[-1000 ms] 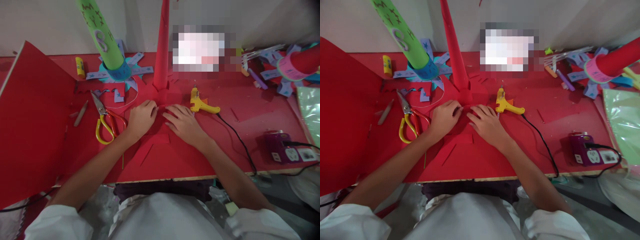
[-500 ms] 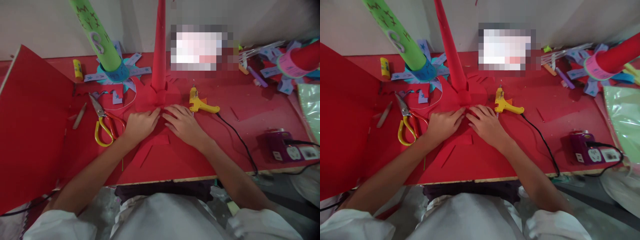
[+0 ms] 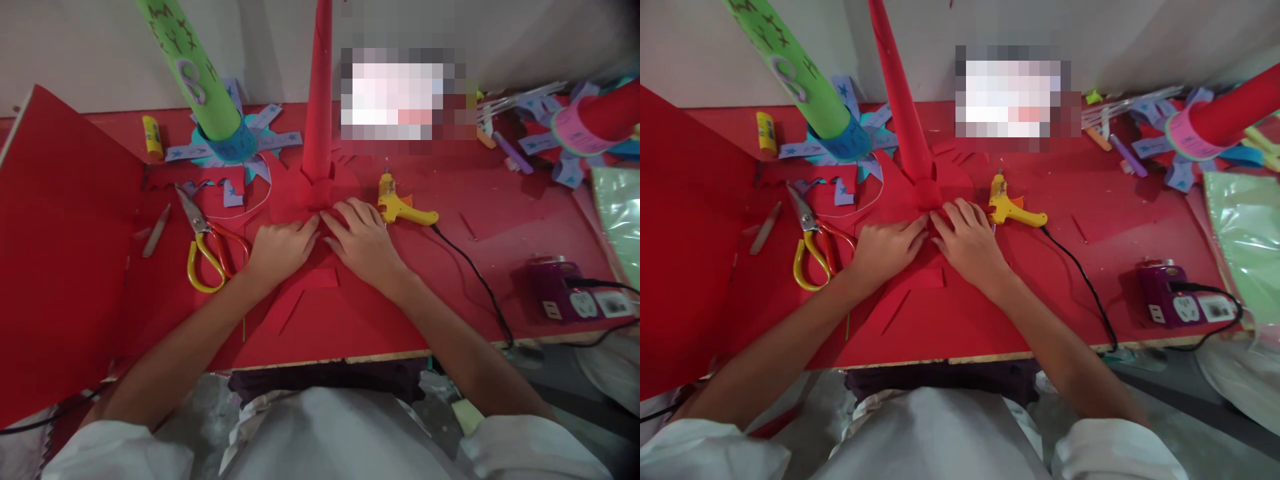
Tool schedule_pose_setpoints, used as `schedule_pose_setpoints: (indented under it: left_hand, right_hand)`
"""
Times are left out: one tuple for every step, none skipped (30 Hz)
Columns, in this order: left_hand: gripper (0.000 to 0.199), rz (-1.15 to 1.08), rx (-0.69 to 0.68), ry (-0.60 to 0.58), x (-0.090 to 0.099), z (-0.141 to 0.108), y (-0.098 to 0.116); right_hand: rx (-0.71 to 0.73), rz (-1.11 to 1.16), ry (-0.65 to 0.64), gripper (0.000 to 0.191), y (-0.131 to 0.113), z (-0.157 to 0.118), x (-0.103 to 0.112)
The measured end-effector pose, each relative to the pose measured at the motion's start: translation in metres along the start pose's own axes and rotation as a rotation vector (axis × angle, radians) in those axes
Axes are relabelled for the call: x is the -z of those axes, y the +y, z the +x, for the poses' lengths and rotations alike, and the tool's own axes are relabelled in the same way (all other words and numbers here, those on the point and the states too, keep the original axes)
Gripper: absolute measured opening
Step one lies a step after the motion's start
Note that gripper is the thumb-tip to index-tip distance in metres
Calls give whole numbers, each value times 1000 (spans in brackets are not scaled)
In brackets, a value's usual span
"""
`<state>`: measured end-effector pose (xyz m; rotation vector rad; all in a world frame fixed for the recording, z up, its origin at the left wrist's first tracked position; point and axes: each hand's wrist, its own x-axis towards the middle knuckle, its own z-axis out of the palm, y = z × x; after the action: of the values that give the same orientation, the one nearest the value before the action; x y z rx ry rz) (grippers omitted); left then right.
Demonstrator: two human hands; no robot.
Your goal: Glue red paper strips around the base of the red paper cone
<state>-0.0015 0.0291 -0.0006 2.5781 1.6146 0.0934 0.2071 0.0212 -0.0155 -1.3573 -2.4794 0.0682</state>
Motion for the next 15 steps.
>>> schedule_pose_setpoints:
  left_hand:
    - [46,-10,3,2,0,0,0]
    - [46,-16,8,6,0,0,0]
    - [47,-15,13,9,-1,0,1]
    - [47,-10,18,10,-1,0,1]
    - [48,-3,21,9,-1,0,1]
    - [48,6,20,7,-1,0,1]
    - [49,13,18,5,-1,0,1]
    - [49,20,14,2,-1,0,1]
    - [49,27,9,-2,-1,-1,1]
    - [49,35,4,-5,0,-1,1]
    - [50,44,0,-10,0,-1,1]
    - [50,52,-3,-15,1,-1,2]
    - [50,57,-6,-21,2,-1,2]
    - [51,61,-7,-26,2,-1,2]
    - [50,61,-7,-26,2,-1,3]
  right_hand:
    - [-1,-4,1,47,0,0,0]
    - [-2,-8,2,47,-1,0,0]
    - [-3,-13,1,46,-1,0,0]
    - [-5,-21,-1,46,-1,0,0]
    - [-7,-29,-3,47,0,0,0]
    - [-9,-35,-6,47,0,0,0]
    - [-11,-38,-9,47,0,0,0]
    - [-13,-39,-10,46,0,0,0]
    - [-15,-37,-8,46,0,0,1]
    - [-16,-34,-5,46,0,0,1]
    - [-18,-30,0,46,0,0,1]
    - [-20,-26,4,46,0,0,1]
    - [-21,-22,8,46,0,0,1]
    - [-21,-18,11,46,0,0,0]
    - [-21,-14,12,45,1,0,0]
